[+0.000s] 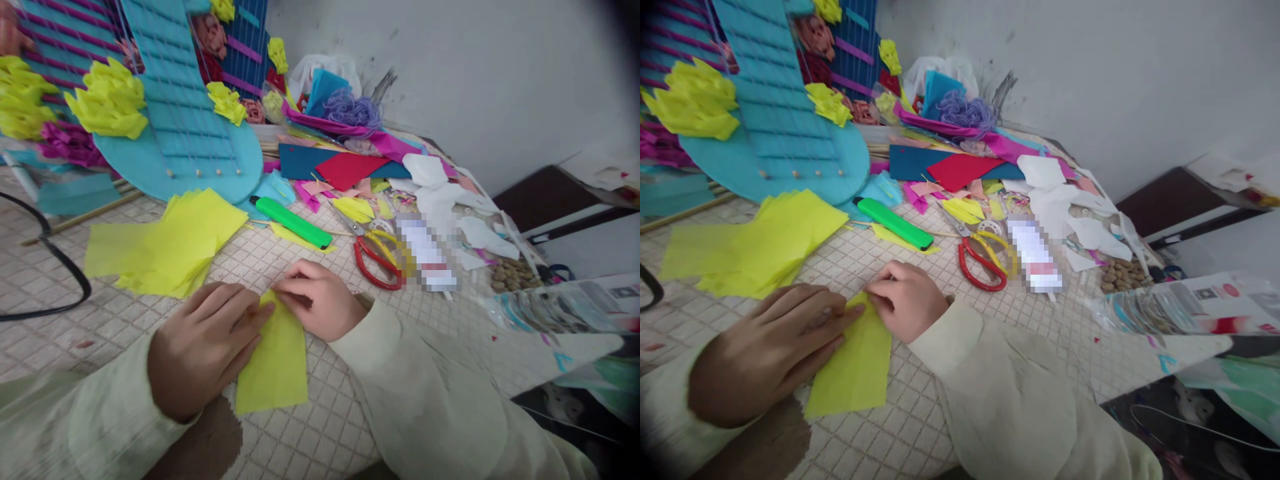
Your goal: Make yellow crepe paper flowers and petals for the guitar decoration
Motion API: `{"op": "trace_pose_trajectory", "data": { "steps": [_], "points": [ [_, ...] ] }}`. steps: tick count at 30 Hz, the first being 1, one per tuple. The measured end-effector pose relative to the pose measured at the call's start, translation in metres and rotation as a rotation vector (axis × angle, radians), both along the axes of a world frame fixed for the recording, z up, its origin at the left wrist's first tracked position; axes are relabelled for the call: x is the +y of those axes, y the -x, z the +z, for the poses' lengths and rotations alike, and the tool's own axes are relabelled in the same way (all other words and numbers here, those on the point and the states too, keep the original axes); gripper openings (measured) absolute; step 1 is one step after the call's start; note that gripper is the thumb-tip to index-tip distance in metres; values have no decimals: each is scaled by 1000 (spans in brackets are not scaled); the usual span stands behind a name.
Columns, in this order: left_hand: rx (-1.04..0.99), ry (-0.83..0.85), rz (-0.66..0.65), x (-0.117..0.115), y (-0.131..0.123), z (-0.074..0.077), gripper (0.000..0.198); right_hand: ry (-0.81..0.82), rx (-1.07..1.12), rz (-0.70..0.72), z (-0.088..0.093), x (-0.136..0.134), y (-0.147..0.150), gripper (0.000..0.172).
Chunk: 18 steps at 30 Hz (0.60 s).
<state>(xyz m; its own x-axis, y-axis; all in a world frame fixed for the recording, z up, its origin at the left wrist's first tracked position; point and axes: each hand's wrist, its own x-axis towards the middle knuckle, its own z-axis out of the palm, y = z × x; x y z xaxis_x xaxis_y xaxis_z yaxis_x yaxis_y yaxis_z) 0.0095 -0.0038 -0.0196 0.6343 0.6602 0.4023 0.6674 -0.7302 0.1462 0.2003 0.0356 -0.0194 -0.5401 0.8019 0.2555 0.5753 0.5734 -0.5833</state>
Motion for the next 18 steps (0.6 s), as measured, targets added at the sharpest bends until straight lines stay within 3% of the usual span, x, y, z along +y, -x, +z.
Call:
{"op": "trace_pose_trajectory", "data": {
  "steps": [5, 18],
  "points": [
    [16, -39, -46, 0, 0, -2, 24, -2, -5, 3, 0, 0, 0, 17],
    [-51, 48, 79, -4, -4, 0, 25, -15, -20, 6, 1, 1, 0, 18]
  ]
}}
